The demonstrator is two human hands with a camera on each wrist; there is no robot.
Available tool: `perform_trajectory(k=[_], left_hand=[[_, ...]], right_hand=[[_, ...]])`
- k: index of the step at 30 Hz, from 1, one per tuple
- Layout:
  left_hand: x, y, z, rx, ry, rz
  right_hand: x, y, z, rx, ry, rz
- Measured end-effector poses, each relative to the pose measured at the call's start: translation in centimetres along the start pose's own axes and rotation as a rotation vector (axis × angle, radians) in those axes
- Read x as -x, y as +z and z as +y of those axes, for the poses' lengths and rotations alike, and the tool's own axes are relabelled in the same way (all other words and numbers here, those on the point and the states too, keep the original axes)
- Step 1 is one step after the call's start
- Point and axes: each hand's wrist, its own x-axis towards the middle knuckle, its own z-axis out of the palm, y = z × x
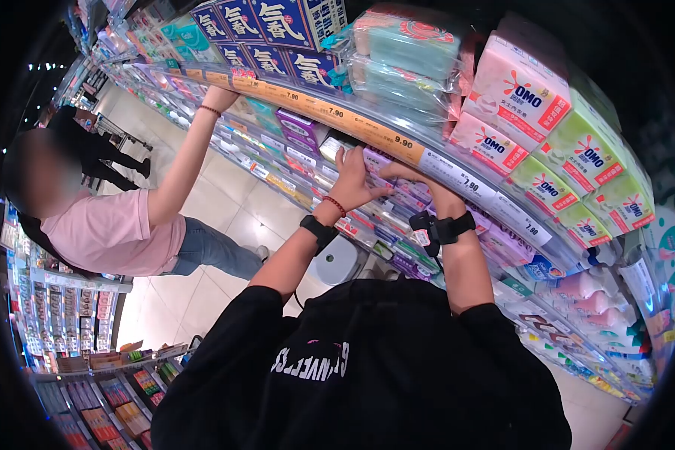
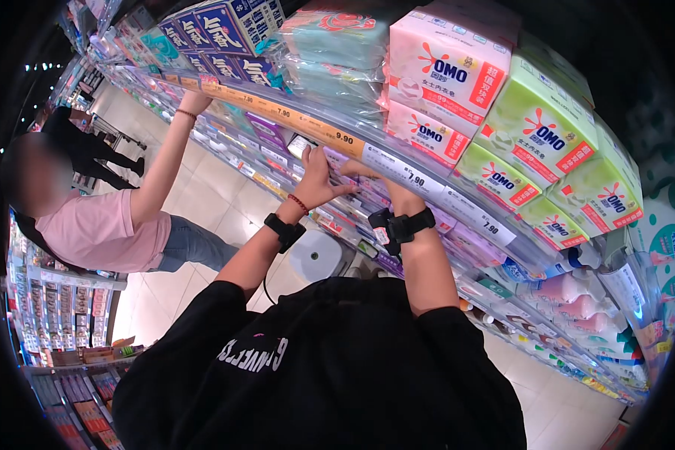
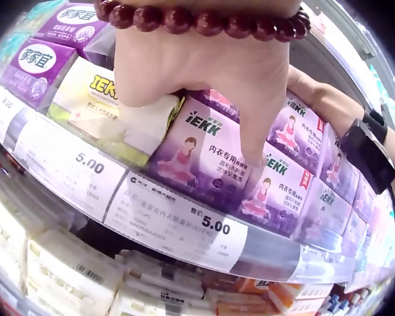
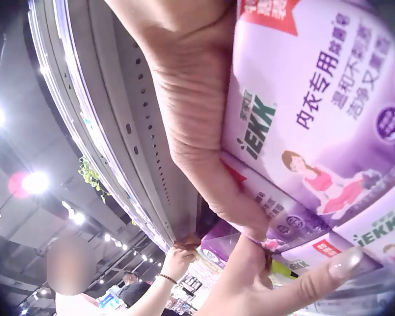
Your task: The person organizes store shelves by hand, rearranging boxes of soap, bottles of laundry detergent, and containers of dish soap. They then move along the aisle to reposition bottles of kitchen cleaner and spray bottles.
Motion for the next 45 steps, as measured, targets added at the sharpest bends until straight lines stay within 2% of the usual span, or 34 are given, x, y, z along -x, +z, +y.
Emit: perform_trajectory(k=[3, 5, 8, 10, 12, 13, 14, 15, 17, 18, 19, 21, 22, 23, 25, 28, 31, 34, 38, 41, 43, 45], left_hand=[[0.3, -0.4, 0.3, 0.078, -0.014, 0.034], [1.1, -0.9, 0.5, 0.141, 0.023, 0.097], [3.4, -4.4, 3.9, 0.222, 0.096, 0.239], [6.1, -5.7, 3.5, 0.078, 0.053, 0.174], [8.1, -6.6, 3.8, 0.169, 0.011, 0.205], [8.9, -6.5, 2.9, 0.185, 0.124, 0.242], [9.3, -7.7, 3.4, 0.227, 0.066, 0.073], [9.9, -7.2, 3.0, 0.292, 0.043, 0.042], [10.7, -6.3, 3.6, 0.379, -0.133, -0.08], [11.1, -5.2, 3.5, 0.445, -0.156, -0.142], [11.2, -3.8, 3.5, 0.503, -0.183, -0.204], [10.6, -0.6, 5.8, 0.477, 0.0, -0.147], [10.4, -0.4, 6.8, 0.459, 0.001, -0.356], [10.4, 1.1, 7.7, 0.523, 0.093, -0.342], [10.4, 2.7, 10.5, 0.495, 0.147, -0.504], [9.5, 4.2, 16.3, 0.879, 0.091, -0.69], [7.9, 5.6, 21.7, 0.818, 0.388, -0.499], [6.3, 7.1, 26.5, 0.865, 0.31, -0.369], [3.4, 10.7, 32.2, 0.874, 0.258, -0.101], [1.2, 13.9, 36.5, 1.003, 0.086, 0.114], [-0.1, 15.2, 38.3, 0.867, 0.066, 0.203], [-0.8, 16.1, 38.9, 0.804, -0.029, 0.158]], right_hand=[[-0.1, 0.0, -0.7, 0.016, 0.012, -0.03], [0.2, 0.3, -1.3, 0.115, -0.045, -0.01], [3.7, 0.7, -2.3, 0.511, -0.276, 0.161], [7.6, -0.6, -4.3, 0.493, -0.346, 0.224], [11.3, -1.6, -4.5, 0.462, -0.361, 0.241], [13.4, -2.1, -4.3, 0.436, -0.34, 0.232], [15.4, -2.7, -4.0, 0.414, -0.312, 0.232], [17.4, -3.0, -3.4, 0.436, -0.26, 0.238], [21.5, -2.7, -1.7, 0.476, -0.156, 0.257], [22.8, -2.6, -1.4, 0.477, -0.158, 0.385], [24.5, -2.7, -1.5, 0.522, -0.02, 0.396], [27.4, -2.6, -2.1, 0.583, 0.242, 0.41], [28.8, -2.8, -2.5, 0.581, 0.358, 0.404], [29.9, -3.0, -2.7, 0.588, 0.391, 0.464], [32.0, -3.9, -2.8, 0.608, 0.429, 0.561], [35.3, -6.4, -2.4, 0.676, 0.445, 0.545], [38.0, -8.4, -0.9, 0.681, 0.431, 0.581], [40.3, -10.2, 0.9, 0.648, 0.418, 0.628], [43.8, -13.3, 3.2, 0.633, 0.329, 0.559], [47.4, -15.6, 3.2, 0.476, 0.329, 0.564], [50.6, -16.3, 4.8, 0.465, 0.337, 0.59], [53.6, -16.6, 6.3, 0.457, 0.393, 0.592]])
